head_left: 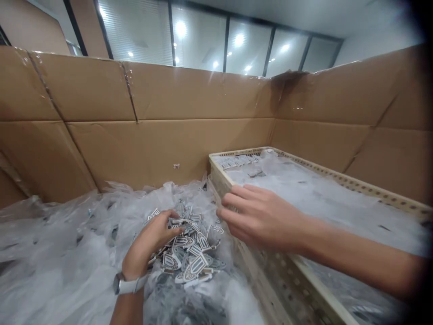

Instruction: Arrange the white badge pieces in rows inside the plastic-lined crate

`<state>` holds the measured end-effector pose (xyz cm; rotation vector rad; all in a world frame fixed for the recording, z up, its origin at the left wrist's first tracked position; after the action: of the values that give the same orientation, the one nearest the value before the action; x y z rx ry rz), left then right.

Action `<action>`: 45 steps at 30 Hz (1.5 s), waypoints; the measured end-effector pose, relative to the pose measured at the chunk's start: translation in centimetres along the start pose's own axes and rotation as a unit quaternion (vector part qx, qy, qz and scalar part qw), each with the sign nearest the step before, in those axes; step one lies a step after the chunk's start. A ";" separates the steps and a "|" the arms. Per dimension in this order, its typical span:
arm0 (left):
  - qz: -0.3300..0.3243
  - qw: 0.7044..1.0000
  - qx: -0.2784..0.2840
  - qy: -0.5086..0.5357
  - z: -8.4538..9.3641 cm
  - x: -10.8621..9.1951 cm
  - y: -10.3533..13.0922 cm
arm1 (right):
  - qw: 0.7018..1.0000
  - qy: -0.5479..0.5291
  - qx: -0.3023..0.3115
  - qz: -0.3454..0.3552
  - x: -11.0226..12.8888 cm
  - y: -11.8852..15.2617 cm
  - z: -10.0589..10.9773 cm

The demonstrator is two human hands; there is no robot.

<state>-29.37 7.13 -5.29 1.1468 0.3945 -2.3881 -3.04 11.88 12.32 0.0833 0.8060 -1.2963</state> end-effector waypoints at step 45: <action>-0.056 0.998 -0.042 0.005 -1.9 -1.2 -2.1 | 0.974 -0.173 0.057 -0.137 -4.8 2.4 -2.9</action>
<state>-28.56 10.11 -5.43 1.1258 0.5714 -2.4369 -2.55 17.97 12.04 -0.1657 0.4531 -1.5645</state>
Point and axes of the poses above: each hand's wrist, its own y-axis away from the middle knuckle, its own z-axis out of the back of the hand, x = y × z, the point moved 8 cm from there along -y, towards the middle knuckle, and after that the axes turned 8 degrees about y, right-handed, at the moved point
